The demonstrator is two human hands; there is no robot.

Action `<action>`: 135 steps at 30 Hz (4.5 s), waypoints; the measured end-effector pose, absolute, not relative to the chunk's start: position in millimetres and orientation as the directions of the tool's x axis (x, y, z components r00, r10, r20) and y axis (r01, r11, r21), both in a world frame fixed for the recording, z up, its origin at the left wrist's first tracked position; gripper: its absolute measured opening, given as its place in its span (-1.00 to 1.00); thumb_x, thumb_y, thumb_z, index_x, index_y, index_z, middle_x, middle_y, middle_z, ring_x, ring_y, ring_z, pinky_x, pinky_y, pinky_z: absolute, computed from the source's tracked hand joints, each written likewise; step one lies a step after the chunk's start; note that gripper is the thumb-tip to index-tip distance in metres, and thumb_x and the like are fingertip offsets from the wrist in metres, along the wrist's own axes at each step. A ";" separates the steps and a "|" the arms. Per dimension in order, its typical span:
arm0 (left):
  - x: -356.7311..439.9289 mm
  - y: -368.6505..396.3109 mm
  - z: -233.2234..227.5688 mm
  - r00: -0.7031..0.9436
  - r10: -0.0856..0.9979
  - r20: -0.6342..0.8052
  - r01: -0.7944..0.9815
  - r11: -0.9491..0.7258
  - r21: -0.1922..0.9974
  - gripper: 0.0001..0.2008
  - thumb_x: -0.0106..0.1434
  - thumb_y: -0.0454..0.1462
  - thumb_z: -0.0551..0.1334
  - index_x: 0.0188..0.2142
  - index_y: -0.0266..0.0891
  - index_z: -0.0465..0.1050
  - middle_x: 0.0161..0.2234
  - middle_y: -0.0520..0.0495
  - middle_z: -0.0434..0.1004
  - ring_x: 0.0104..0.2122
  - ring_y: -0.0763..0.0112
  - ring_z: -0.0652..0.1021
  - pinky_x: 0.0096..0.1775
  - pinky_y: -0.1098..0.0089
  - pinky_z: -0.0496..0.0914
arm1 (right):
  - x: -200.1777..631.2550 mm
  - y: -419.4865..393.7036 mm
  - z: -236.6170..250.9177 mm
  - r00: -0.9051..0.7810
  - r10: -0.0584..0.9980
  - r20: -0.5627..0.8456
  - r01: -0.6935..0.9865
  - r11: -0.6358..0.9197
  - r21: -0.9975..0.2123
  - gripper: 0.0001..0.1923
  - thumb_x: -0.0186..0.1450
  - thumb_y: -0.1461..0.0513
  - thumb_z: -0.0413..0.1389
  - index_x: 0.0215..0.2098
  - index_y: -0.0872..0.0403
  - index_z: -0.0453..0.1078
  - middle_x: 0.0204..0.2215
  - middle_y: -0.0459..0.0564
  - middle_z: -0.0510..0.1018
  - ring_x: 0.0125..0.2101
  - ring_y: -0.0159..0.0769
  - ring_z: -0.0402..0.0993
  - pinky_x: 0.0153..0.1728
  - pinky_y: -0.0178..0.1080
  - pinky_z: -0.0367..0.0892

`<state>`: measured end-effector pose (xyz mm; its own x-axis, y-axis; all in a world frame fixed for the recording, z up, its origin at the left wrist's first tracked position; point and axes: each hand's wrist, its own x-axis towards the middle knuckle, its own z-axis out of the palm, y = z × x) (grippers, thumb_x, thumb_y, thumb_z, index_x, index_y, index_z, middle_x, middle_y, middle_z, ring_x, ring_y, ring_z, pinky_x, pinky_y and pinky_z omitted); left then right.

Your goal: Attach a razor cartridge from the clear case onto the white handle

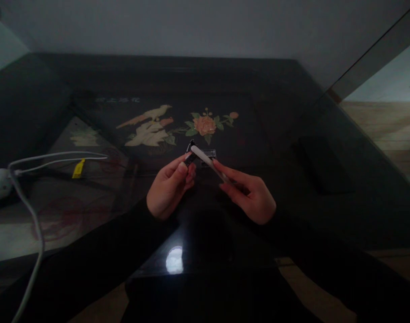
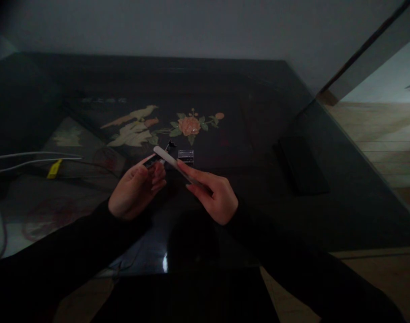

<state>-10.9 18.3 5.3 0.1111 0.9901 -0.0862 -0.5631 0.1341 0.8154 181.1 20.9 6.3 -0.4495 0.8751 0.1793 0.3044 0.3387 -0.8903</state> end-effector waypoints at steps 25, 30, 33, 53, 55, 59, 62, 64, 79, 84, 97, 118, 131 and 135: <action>-11.0 18.0 4.9 0.112 0.990 -0.087 -0.572 0.136 0.809 -0.62 -0.08 -0.12 0.47 -0.33 -0.31 0.52 -0.52 0.07 0.31 -0.56 0.63 0.26 -0.57 0.61 0.20 | 180.4 20.7 9.3 -0.437 0.887 0.149 0.336 0.314 -0.888 -0.53 0.31 0.27 0.04 0.19 0.02 0.28 -0.08 0.00 0.58 -0.29 -0.29 0.56 -0.33 -0.26 0.48; -11.0 18.2 5.4 0.114 0.990 -0.079 -0.578 0.131 0.805 -0.62 -0.06 -0.11 0.46 -0.31 -0.29 0.52 -0.52 0.07 0.30 -0.56 0.63 0.27 -0.57 0.61 0.19 | 180.4 20.5 11.8 -0.431 0.893 0.131 0.351 0.299 -0.887 -0.53 0.31 0.26 0.05 0.19 0.04 0.28 -0.23 -0.01 0.62 -0.35 -0.29 0.55 -0.40 -0.28 0.46; -11.2 18.9 5.7 0.113 0.989 -0.093 -0.575 0.142 0.806 -0.61 -0.07 -0.12 0.47 -0.29 -0.29 0.52 -0.52 0.08 0.29 -0.56 0.64 0.26 -0.58 0.61 0.18 | 180.5 20.0 11.8 -0.443 0.888 0.127 0.342 0.298 -0.891 -0.52 0.31 0.25 0.04 0.20 0.04 0.28 -0.27 -0.02 0.62 -0.35 -0.28 0.55 -0.40 -0.28 0.45; -10.6 18.7 6.1 0.126 0.986 -0.104 -0.558 0.158 0.815 -0.53 -0.06 -0.10 0.46 -0.19 -0.31 0.54 -0.53 0.09 0.25 -0.57 0.64 0.23 -0.58 0.60 0.17 | 180.7 16.8 10.9 -0.495 0.857 0.144 0.304 0.326 -0.895 -0.54 0.31 0.26 0.06 0.18 0.01 0.30 -0.20 -0.02 0.62 -0.27 -0.26 0.56 -0.30 -0.22 0.49; -10.6 18.4 6.4 0.127 0.986 -0.109 -0.564 0.162 0.810 -0.55 -0.07 -0.11 0.46 -0.22 -0.31 0.53 -0.52 0.08 0.27 -0.57 0.64 0.23 -0.58 0.60 0.17 | 180.6 18.8 10.6 -0.476 0.870 0.132 0.322 0.312 -0.894 -0.53 0.31 0.26 0.05 0.19 0.04 0.29 -0.23 -0.02 0.62 -0.28 -0.26 0.55 -0.31 -0.23 0.48; -11.0 18.4 5.5 0.120 0.986 -0.113 -0.581 0.162 0.798 -0.62 -0.07 -0.13 0.47 -0.31 -0.30 0.51 -0.52 0.08 0.29 -0.56 0.63 0.26 -0.57 0.60 0.18 | 180.8 22.0 9.7 -0.431 0.894 0.125 0.335 0.287 -0.897 -0.53 0.30 0.27 0.06 0.19 0.05 0.29 -0.27 -0.02 0.62 -0.29 -0.26 0.55 -0.34 -0.26 0.47; -11.2 18.4 5.0 0.120 0.987 -0.107 -0.583 0.158 0.797 -0.63 -0.06 -0.14 0.47 -0.30 -0.30 0.50 -0.53 0.08 0.28 -0.56 0.63 0.25 -0.57 0.61 0.18 | 180.7 22.4 8.7 -0.422 0.898 0.123 0.328 0.278 -0.903 -0.53 0.29 0.27 0.06 0.18 0.06 0.30 -0.30 -0.02 0.62 -0.30 -0.27 0.55 -0.35 -0.27 0.46; -11.2 18.5 5.0 0.120 0.987 -0.108 -0.586 0.158 0.794 -0.63 -0.06 -0.14 0.47 -0.30 -0.29 0.51 -0.54 0.09 0.28 -0.56 0.62 0.25 -0.58 0.61 0.17 | 180.8 22.0 8.1 -0.424 0.898 0.121 0.324 0.275 -0.905 -0.52 0.29 0.26 0.06 0.18 0.04 0.29 -0.30 -0.03 0.62 -0.31 -0.28 0.55 -0.35 -0.27 0.46; -13.3 20.0 -0.3 0.115 0.986 -0.123 -0.524 0.165 0.836 -0.58 0.00 -0.10 0.42 -0.16 -0.25 0.56 -0.57 0.10 0.21 -0.55 0.61 0.24 -0.56 0.64 0.19 | 179.8 12.5 15.2 -0.539 0.838 0.093 0.266 0.273 -0.924 -0.53 0.30 0.25 0.07 0.18 0.05 0.29 -0.30 -0.03 0.62 -0.32 -0.29 0.54 -0.35 -0.27 0.46; -11.6 18.4 2.7 0.118 0.983 -0.142 -0.540 0.184 0.822 -0.53 -0.06 -0.10 0.46 -0.17 -0.28 0.56 -0.53 0.09 0.22 -0.55 0.64 0.23 -0.56 0.64 0.18 | 180.1 15.6 9.8 -0.507 0.853 0.120 0.268 0.289 -0.919 -0.54 0.31 0.24 0.06 0.18 0.03 0.29 -0.25 -0.03 0.61 -0.31 -0.29 0.54 -0.35 -0.26 0.46; -10.8 17.7 6.3 0.139 0.982 -0.131 -0.570 0.187 0.800 -0.65 -0.05 -0.12 0.46 -0.35 -0.31 0.50 -0.51 0.07 0.27 -0.56 0.63 0.25 -0.57 0.61 0.19 | 181.8 22.2 5.2 -0.426 0.896 0.126 0.316 0.278 -0.907 -0.52 0.30 0.25 0.06 0.19 0.01 0.28 -0.30 -0.04 0.62 -0.43 -0.34 0.52 -0.40 -0.29 0.45; -11.0 18.2 4.6 0.146 0.980 -0.133 -0.552 0.192 0.811 -0.51 -0.07 -0.08 0.46 -0.17 -0.29 0.55 -0.53 0.10 0.22 -0.56 0.65 0.22 -0.56 0.64 0.16 | 179.9 15.4 7.9 -0.509 0.845 0.167 0.268 0.339 -0.902 -0.54 0.31 0.27 0.06 0.18 0.03 0.29 -0.10 0.00 0.58 -0.24 -0.28 0.54 -0.28 -0.24 0.47; -10.7 18.2 5.2 0.137 0.983 -0.125 -0.588 0.182 0.788 -0.62 -0.05 -0.13 0.46 -0.29 -0.31 0.51 -0.51 0.07 0.30 -0.56 0.64 0.26 -0.57 0.61 0.19 | 181.6 21.7 8.3 -0.426 0.899 0.098 0.332 0.256 -0.908 -0.51 0.30 0.25 0.06 0.20 0.05 0.27 -0.28 -0.01 0.62 -0.46 -0.37 0.49 -0.45 -0.32 0.41; -11.0 18.9 6.2 0.135 0.981 -0.137 -0.579 0.190 0.793 -0.55 -0.07 -0.13 0.47 -0.21 -0.30 0.53 -0.52 0.09 0.27 -0.56 0.64 0.24 -0.57 0.62 0.18 | 181.4 20.2 8.5 -0.455 0.884 0.108 0.317 0.274 -0.908 -0.51 0.31 0.24 0.06 0.20 0.05 0.27 -0.24 0.00 0.61 -0.38 -0.32 0.52 -0.41 -0.29 0.44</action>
<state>-11.0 18.9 6.2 0.1351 0.9814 -0.1367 -0.5792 0.1902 0.7927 181.4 20.2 8.5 -0.4551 0.8839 0.1079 0.3168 0.2740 -0.9081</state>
